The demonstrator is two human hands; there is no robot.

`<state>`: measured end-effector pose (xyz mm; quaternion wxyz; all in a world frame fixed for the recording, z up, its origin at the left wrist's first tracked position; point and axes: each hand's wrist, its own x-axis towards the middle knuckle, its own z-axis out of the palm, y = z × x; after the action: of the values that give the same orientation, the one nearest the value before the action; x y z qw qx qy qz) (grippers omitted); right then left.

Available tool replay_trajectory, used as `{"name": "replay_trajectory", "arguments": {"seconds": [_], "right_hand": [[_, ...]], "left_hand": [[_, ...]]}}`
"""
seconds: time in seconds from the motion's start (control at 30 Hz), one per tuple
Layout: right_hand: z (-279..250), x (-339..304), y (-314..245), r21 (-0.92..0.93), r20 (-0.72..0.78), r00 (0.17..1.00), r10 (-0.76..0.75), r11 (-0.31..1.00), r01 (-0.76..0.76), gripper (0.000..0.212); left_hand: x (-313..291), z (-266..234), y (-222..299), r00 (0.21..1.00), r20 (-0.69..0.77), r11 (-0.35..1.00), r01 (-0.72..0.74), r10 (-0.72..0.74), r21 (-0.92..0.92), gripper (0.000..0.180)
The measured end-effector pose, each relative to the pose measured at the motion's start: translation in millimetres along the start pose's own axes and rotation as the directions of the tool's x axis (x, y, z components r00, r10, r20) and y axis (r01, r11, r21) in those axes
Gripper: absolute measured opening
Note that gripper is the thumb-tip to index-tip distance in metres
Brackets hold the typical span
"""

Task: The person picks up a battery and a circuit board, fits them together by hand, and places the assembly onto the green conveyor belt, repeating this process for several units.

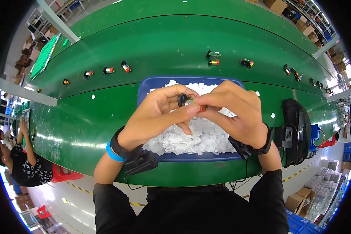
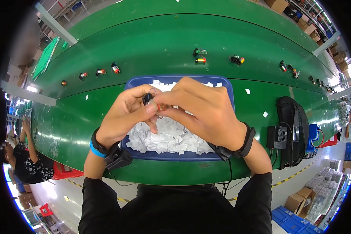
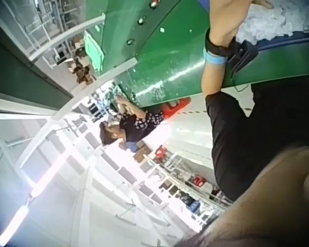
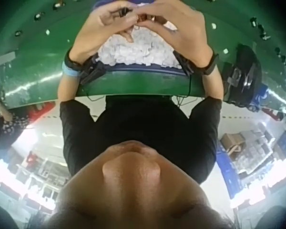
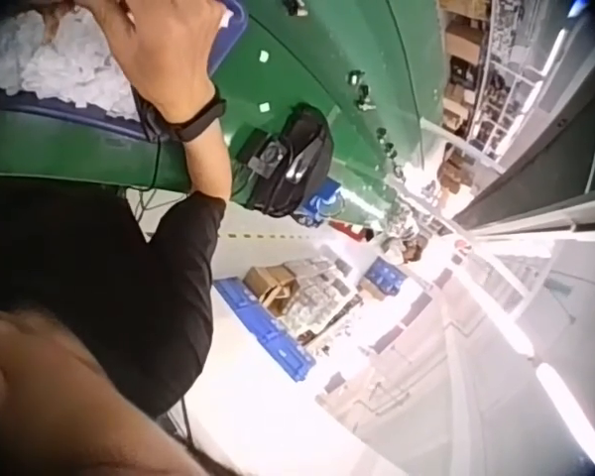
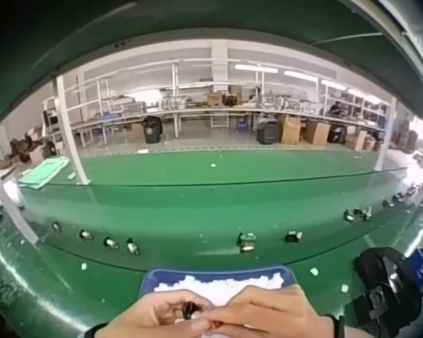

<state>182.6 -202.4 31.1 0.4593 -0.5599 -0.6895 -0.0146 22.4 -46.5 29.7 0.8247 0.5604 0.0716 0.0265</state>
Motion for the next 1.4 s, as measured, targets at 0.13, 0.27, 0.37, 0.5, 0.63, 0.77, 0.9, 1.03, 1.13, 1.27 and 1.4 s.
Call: {"name": "replay_trajectory", "arguments": {"seconds": [0.13,0.27,0.37,0.5,0.63,0.77,0.9,1.03,1.13,1.27,1.4], "right_hand": [[-0.2,-1.2,2.5,0.038,0.029,0.999,0.042,0.998,-0.043,0.029],[-0.4,-5.4,8.0,0.077,0.086,0.994,0.071,0.994,-0.078,0.034],[-9.1,7.4,17.5,0.157,0.161,0.946,0.283,0.938,-0.308,0.036],[-32.7,32.6,99.3,-0.030,0.157,0.817,0.555,0.830,-0.558,0.041],[-11.9,25.6,205.3,-0.434,-0.030,0.719,0.694,0.639,-0.635,0.052],[7.7,29.6,209.0,-0.560,0.094,0.634,0.767,0.568,-0.604,0.045],[2.3,10.6,215.8,-0.384,0.134,0.607,0.784,0.605,-0.697,0.033],[1.2,35.3,154.2,-0.273,0.164,0.771,0.615,0.779,-0.564,0.022],[0.3,46.5,63.3,-0.115,0.128,0.883,0.452,0.891,-0.440,0.017],[-5.0,36.5,6.8,-0.002,0.143,0.916,0.376,0.925,-0.380,0.016],[-17.3,23.9,-6.1,0.189,0.211,0.851,0.480,0.834,-0.518,0.015]], "left_hand": [[3.3,-3.0,-1.8,1.000,0.018,0.997,-0.018,0.016,0.072,0.032],[6.0,-9.0,-5.2,0.999,0.000,0.993,0.036,-0.036,0.112,0.032],[27.5,-31.6,-4.6,0.992,-0.122,0.975,0.007,0.021,0.224,0.030],[93.9,-98.3,5.9,0.937,-0.343,0.819,0.140,0.072,0.556,0.035],[129.9,-197.3,-17.4,0.859,-0.510,0.493,0.463,-0.045,0.737,0.038],[109.9,-231.8,-22.3,0.783,-0.558,0.472,0.395,0.276,0.788,0.046],[89.4,-163.7,2.8,0.782,-0.517,0.731,0.118,0.348,0.671,0.037],[36.6,-101.2,32.2,0.916,-0.311,0.818,-0.033,0.255,0.574,0.032],[16.5,-68.8,29.6,0.897,-0.264,0.766,-0.117,0.355,0.633,0.029],[8.6,-35.6,24.6,0.941,-0.158,0.807,-0.161,0.299,0.568,0.029],[1.4,-22.4,27.0,0.975,-0.057,0.876,-0.165,0.214,0.454,0.031]]}}
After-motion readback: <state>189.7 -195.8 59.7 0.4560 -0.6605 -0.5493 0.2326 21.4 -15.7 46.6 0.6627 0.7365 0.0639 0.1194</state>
